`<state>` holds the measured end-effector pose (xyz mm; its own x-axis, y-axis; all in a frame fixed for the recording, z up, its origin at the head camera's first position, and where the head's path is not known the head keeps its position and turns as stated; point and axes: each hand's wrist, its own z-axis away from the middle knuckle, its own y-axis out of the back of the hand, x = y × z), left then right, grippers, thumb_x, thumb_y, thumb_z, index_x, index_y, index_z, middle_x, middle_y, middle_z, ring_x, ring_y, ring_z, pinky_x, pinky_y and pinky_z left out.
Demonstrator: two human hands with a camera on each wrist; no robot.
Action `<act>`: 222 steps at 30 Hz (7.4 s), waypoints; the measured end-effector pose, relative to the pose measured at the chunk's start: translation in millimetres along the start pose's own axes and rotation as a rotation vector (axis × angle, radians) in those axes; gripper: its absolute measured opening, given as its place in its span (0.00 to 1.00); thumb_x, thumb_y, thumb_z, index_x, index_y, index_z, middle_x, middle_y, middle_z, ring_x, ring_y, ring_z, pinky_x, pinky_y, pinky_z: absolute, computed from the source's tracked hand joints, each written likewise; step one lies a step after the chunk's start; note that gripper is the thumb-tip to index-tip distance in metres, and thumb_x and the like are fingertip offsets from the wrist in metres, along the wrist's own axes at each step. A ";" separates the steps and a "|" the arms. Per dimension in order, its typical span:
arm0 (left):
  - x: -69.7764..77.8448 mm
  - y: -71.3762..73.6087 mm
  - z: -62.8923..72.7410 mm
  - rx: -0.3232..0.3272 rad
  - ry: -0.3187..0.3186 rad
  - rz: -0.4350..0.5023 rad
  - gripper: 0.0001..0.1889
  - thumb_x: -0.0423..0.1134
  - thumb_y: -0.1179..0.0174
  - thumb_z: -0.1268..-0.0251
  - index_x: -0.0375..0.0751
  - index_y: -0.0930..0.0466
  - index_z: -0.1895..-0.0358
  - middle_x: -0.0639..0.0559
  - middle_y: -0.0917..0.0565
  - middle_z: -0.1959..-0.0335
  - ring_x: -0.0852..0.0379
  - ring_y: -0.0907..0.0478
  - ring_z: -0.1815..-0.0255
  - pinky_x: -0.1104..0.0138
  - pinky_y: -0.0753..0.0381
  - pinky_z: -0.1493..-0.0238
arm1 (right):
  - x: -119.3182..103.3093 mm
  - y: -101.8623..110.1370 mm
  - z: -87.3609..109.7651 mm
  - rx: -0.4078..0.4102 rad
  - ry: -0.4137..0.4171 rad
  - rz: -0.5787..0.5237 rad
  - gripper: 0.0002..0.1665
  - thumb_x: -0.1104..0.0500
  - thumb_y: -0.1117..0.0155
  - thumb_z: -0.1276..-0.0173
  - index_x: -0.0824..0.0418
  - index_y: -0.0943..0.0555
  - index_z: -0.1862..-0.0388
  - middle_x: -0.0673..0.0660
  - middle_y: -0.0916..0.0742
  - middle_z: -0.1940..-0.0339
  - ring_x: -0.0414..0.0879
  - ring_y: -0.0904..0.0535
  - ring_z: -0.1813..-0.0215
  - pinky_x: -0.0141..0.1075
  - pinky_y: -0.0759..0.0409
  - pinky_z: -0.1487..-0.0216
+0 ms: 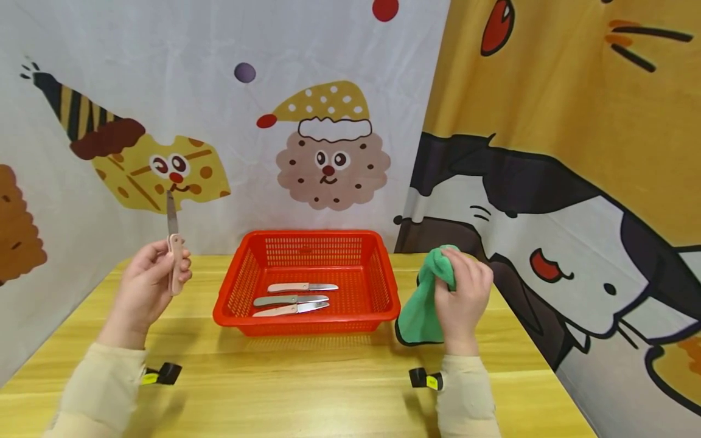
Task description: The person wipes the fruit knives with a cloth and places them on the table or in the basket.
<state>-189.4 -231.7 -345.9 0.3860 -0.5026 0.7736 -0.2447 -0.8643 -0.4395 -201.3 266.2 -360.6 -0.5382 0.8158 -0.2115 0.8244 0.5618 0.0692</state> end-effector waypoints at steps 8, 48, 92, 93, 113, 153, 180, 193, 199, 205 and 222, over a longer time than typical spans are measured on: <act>-17.3 -24.6 -3.7 -0.095 0.015 0.138 0.14 0.27 0.61 0.21 0.33 0.28 0.41 0.45 0.21 0.58 0.56 0.25 0.62 0.71 0.22 0.64 | -12.0 3.8 -10.4 0.067 -0.017 -0.014 0.16 0.76 0.33 0.45 0.66 0.13 0.58 0.60 0.11 0.55 0.61 0.20 0.57 0.43 0.33 0.44; -96.9 -133.0 18.7 -0.533 0.297 0.337 0.19 0.29 0.69 0.19 0.43 0.29 0.39 0.51 0.22 0.55 0.59 0.28 0.62 0.72 0.27 0.63 | -132.0 -69.6 -13.3 -0.265 0.405 -0.307 0.10 0.57 0.33 0.31 0.53 0.14 0.51 0.56 0.14 0.55 0.57 0.22 0.54 0.46 0.21 0.53; -86.2 -115.9 17.1 -0.480 0.331 0.409 0.21 0.25 0.73 0.20 0.35 0.29 0.41 0.44 0.24 0.56 0.58 0.28 0.64 0.73 0.25 0.66 | -97.8 -73.8 -42.9 -0.200 0.218 -0.191 0.09 0.65 0.35 0.33 0.59 0.13 0.55 0.61 0.17 0.59 0.60 0.25 0.59 0.49 0.29 0.53; -85.9 -116.1 17.1 -0.476 0.334 0.407 0.21 0.26 0.73 0.20 0.35 0.29 0.41 0.44 0.24 0.56 0.58 0.28 0.64 0.73 0.25 0.66 | -100.3 -72.9 -42.5 -0.202 0.230 -0.203 0.09 0.65 0.35 0.33 0.59 0.13 0.55 0.61 0.17 0.59 0.60 0.25 0.59 0.49 0.29 0.53; -90.8 -113.4 16.4 -0.550 0.270 0.344 0.24 0.26 0.74 0.20 0.41 0.25 0.42 0.50 0.23 0.60 0.60 0.29 0.64 0.74 0.28 0.67 | -144.4 -74.8 -16.9 -0.348 0.505 -0.248 0.16 0.58 0.23 0.41 0.52 0.14 0.53 0.54 0.16 0.58 0.53 0.23 0.58 0.41 0.20 0.57; -91.1 -113.9 18.2 -0.603 0.334 0.254 0.17 0.29 0.67 0.19 0.36 0.28 0.42 0.48 0.23 0.57 0.61 0.27 0.66 0.74 0.25 0.66 | -115.3 -81.3 -42.9 -0.307 0.281 -0.123 0.16 0.67 0.27 0.40 0.54 0.14 0.53 0.59 0.17 0.56 0.58 0.25 0.58 0.49 0.25 0.56; -93.6 -111.4 15.7 -0.592 0.257 0.258 0.19 0.27 0.70 0.19 0.36 0.28 0.43 0.48 0.24 0.58 0.60 0.29 0.67 0.74 0.27 0.67 | -136.8 -73.2 -14.8 -0.367 0.410 -0.226 0.18 0.61 0.23 0.42 0.52 0.14 0.53 0.56 0.17 0.55 0.54 0.23 0.57 0.43 0.21 0.57; -93.0 -112.2 16.3 -0.594 0.271 0.239 0.20 0.28 0.71 0.19 0.40 0.26 0.43 0.49 0.24 0.60 0.60 0.30 0.70 0.74 0.28 0.68 | -140.6 -75.6 -8.8 -0.404 0.416 -0.199 0.17 0.58 0.23 0.41 0.50 0.13 0.52 0.55 0.17 0.54 0.53 0.24 0.55 0.42 0.22 0.56; -93.8 -111.4 15.9 -0.596 0.266 0.242 0.20 0.28 0.71 0.19 0.38 0.26 0.43 0.49 0.24 0.60 0.60 0.31 0.71 0.74 0.28 0.68 | -141.2 -76.3 -11.0 -0.410 0.409 -0.192 0.17 0.59 0.23 0.42 0.50 0.13 0.52 0.56 0.17 0.54 0.53 0.24 0.55 0.41 0.22 0.57; -92.6 -111.8 16.2 -0.580 0.285 0.244 0.18 0.27 0.69 0.19 0.36 0.27 0.44 0.48 0.24 0.59 0.59 0.30 0.70 0.74 0.27 0.68 | -139.5 -77.6 -14.9 -0.425 0.377 -0.183 0.18 0.59 0.22 0.43 0.51 0.13 0.52 0.56 0.17 0.54 0.53 0.24 0.55 0.42 0.22 0.56; -91.2 -111.4 19.8 -0.605 0.333 0.190 0.17 0.29 0.65 0.19 0.38 0.26 0.43 0.47 0.22 0.57 0.61 0.27 0.65 0.74 0.24 0.66 | -115.8 -80.1 -37.2 -0.310 0.293 -0.202 0.19 0.68 0.26 0.42 0.55 0.14 0.52 0.59 0.18 0.57 0.58 0.25 0.59 0.49 0.26 0.57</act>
<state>-179.7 -90.0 -376.6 0.0189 -0.5274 0.8494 -0.7682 -0.5514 -0.3254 -211.5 131.8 -305.4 -0.7459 0.6653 0.0308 0.6309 0.6911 0.3525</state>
